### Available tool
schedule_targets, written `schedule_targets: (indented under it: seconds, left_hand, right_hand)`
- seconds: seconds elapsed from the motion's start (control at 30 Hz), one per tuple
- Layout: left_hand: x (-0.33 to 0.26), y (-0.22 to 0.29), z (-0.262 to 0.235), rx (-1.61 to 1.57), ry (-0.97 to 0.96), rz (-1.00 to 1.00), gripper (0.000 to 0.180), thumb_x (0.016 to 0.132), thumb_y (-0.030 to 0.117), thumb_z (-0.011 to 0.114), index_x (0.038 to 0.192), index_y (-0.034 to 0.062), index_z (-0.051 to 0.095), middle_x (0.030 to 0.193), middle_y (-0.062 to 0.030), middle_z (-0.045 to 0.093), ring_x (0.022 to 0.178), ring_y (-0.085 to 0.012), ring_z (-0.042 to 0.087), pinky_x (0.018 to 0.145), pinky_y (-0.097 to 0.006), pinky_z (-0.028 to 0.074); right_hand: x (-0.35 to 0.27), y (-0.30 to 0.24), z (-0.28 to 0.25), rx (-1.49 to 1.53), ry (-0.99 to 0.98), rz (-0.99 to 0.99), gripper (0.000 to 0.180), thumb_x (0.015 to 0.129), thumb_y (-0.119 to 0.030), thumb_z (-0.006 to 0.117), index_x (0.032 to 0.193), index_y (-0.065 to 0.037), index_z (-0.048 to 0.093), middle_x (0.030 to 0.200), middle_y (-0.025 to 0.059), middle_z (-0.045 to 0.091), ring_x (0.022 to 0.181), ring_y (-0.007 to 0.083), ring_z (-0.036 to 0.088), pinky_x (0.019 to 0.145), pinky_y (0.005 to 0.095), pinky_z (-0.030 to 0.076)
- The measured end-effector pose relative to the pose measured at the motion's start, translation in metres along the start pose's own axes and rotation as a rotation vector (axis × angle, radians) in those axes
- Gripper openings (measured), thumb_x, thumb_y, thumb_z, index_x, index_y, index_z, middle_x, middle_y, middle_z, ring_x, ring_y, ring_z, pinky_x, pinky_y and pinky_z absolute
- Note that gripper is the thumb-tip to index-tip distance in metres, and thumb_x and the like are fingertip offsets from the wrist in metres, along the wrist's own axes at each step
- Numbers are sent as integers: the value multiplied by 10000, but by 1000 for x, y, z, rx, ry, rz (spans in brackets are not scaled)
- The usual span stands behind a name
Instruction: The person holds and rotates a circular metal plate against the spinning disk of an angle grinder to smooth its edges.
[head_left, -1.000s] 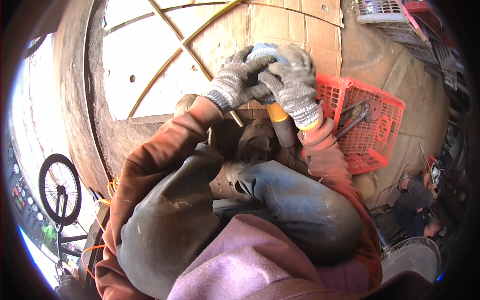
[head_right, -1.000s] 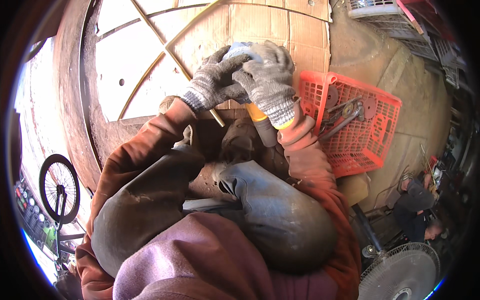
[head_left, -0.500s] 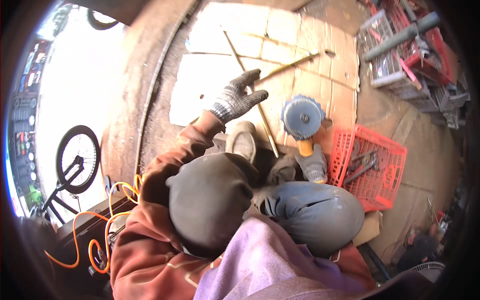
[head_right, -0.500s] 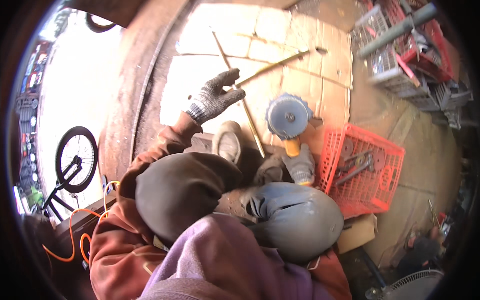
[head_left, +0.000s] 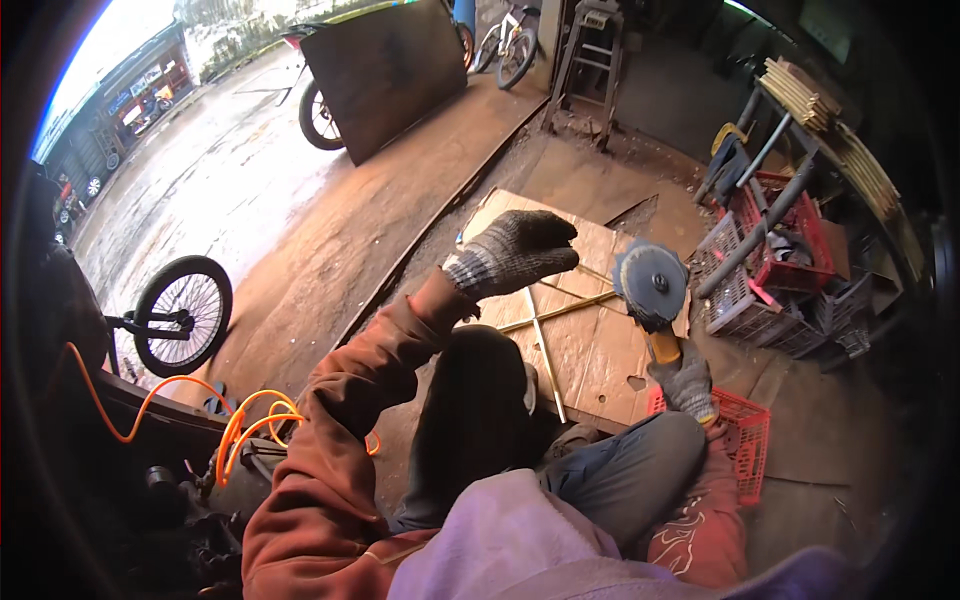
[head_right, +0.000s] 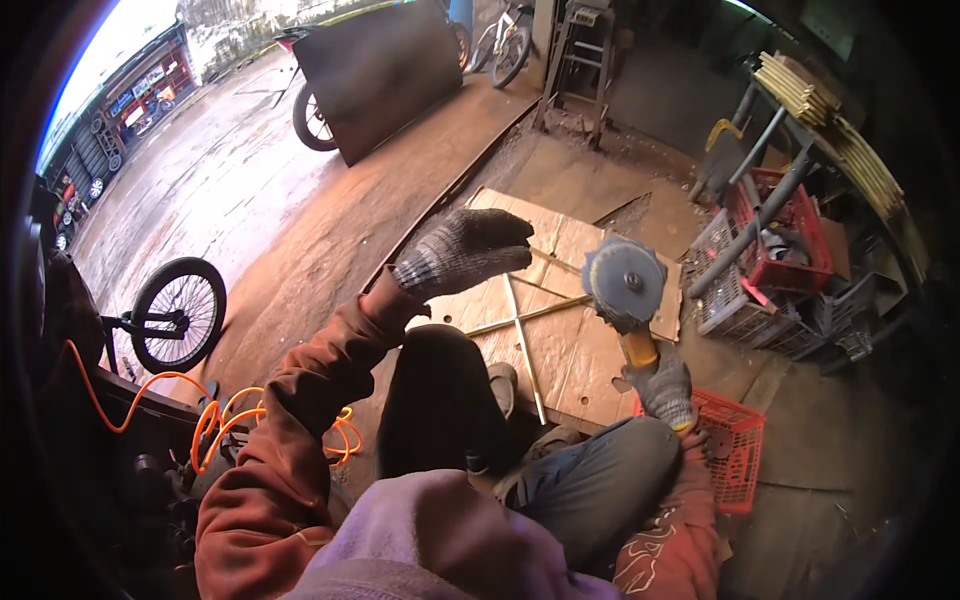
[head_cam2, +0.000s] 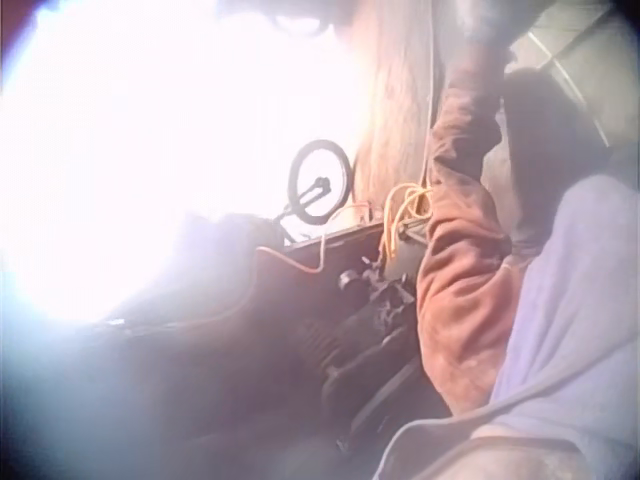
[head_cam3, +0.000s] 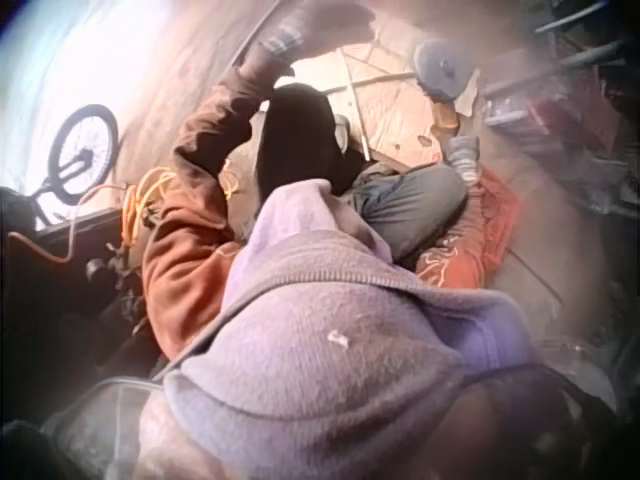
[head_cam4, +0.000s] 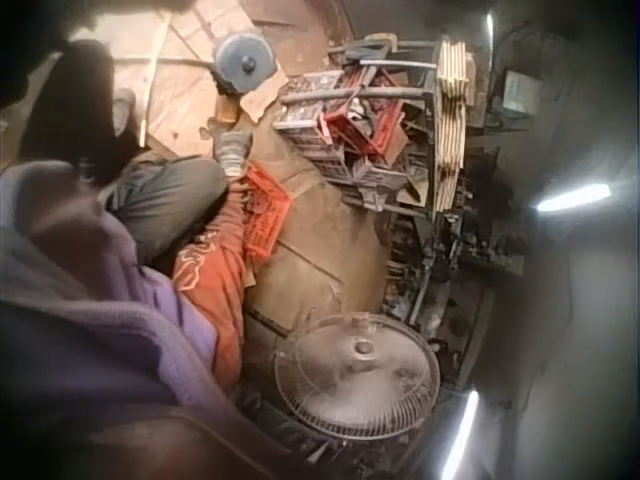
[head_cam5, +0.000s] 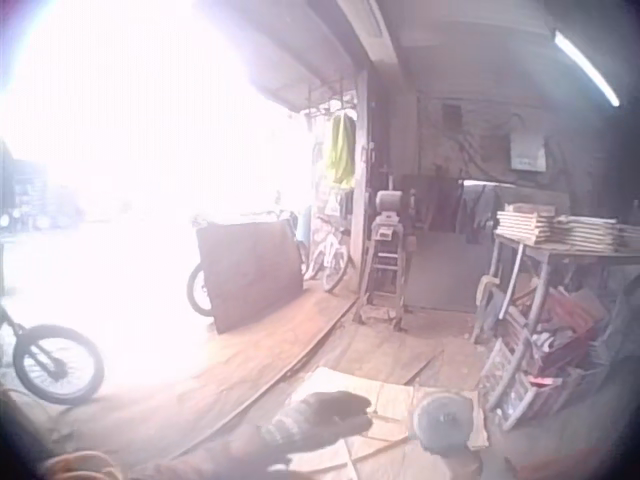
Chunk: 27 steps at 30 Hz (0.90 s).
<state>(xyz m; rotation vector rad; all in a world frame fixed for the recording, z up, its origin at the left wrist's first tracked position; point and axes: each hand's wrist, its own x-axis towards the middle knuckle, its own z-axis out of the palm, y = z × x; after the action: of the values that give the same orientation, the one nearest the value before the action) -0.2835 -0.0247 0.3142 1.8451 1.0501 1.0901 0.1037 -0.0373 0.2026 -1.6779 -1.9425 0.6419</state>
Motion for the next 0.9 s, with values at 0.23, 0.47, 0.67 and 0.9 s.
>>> schedule_targets:
  seconds: [0.23,0.47,0.67,0.9]
  left_hand:
    - [18,26,39,-391,37,-427,523,926,423,695,1243,11,640,1199,-99,648,1021,-219,632,781,-358,578]
    - [-17,-37,100,-1026,400,23,500,991,381,603,1362,50,556,1247,-79,643,1167,-194,620,898,-371,550]
    - [-97,-122,141,-610,545,-81,445,945,120,624,1360,-16,542,1258,-100,642,1141,-199,621,966,-321,509]
    - [-138,-152,193,-333,746,-484,649,733,201,852,1276,-4,562,1100,-158,693,973,-217,673,876,-344,538]
  right_hand:
    - [5,-113,-60,-119,141,-274,537,688,-292,845,1145,-97,640,1024,133,708,897,283,686,810,397,544]
    - [-42,-128,35,384,97,-178,473,743,-259,854,1110,-34,658,944,88,717,823,170,672,781,324,540]
    - [-96,-123,115,375,-1,-20,548,715,-395,859,1096,-46,677,947,129,734,866,274,712,795,384,548]
    - [-170,-108,175,183,73,116,548,751,-371,799,1152,-36,636,1019,225,684,946,418,666,836,477,531]
